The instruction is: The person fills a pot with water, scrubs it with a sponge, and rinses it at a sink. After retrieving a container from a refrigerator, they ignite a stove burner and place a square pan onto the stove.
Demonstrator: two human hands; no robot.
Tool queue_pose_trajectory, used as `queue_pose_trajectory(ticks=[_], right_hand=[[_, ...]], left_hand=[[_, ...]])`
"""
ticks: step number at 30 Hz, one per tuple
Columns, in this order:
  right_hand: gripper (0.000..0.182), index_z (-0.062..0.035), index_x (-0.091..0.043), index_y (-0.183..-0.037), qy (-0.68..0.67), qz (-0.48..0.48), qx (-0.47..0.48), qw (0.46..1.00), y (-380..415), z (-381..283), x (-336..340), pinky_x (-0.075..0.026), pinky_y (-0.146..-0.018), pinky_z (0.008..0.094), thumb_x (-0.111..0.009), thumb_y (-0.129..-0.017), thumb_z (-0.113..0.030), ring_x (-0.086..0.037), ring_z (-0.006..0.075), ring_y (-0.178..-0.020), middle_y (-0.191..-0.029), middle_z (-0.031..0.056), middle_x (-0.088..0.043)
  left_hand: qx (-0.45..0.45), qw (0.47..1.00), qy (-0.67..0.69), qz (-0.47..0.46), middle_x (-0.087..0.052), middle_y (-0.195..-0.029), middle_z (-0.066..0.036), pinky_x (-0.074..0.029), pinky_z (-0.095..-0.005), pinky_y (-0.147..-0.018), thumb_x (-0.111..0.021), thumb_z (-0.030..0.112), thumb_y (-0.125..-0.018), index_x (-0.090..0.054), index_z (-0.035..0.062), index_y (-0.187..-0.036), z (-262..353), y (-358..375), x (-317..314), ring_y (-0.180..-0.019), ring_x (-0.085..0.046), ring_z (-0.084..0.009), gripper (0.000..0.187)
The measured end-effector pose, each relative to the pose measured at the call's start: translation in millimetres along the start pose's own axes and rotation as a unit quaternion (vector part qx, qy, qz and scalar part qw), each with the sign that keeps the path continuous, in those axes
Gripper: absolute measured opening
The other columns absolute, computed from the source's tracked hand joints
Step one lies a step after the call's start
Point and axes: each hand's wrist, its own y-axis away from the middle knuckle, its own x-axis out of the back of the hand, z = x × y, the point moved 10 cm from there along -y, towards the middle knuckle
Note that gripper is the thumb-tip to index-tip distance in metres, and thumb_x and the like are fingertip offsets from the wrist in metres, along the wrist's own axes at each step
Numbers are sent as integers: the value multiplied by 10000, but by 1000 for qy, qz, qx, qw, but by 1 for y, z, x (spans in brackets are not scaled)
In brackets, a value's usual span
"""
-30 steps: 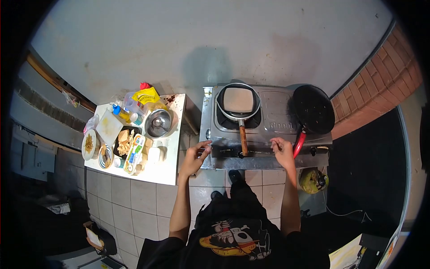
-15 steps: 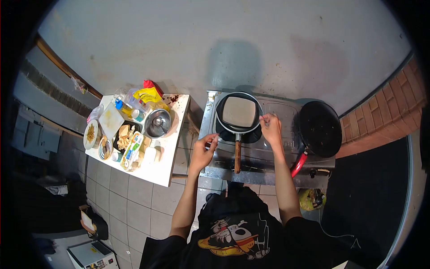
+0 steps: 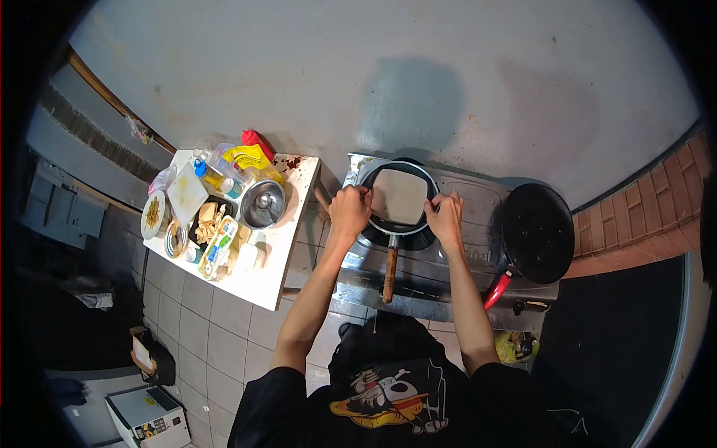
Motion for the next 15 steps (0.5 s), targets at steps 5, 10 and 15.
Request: queue_pose_trajectory(ticks=[5, 10, 15], right_hand=[[225, 22, -608, -665, 3, 2, 0, 1000, -1, 0, 0, -366, -771, 407, -697, -746, -168, -509, 307, -785, -676, 157, -580], [236, 17, -603, -638, -1, 3, 10, 1000, -1, 2, -4, -359, -769, 411, -698, -739, -173, -513, 302, -782, -660, 147, -582], [236, 13, -609, -639, 4, 0, 7, 1000, 0, 0, -3, -358, -774, 408, -701, -735, -182, -517, 303, -782, -659, 145, -585]], left_hand=[[-25, 999, -26, 12, -655, -820, -192, -511, -469, -652, -636, 214, -790, -693, 81, -841, 3, -3, -5, -747, -636, -381, 154], [-7, 999, -39, 11, -657, -778, -174, -515, -456, -663, -631, 227, -798, -700, 71, -864, -2, -8, -10, -745, -640, -366, 183], [2, 999, -53, -6, -658, -740, -155, -516, -449, -686, -622, 247, -809, -709, 69, -880, 0, -10, -13, -751, -642, -349, 211]])
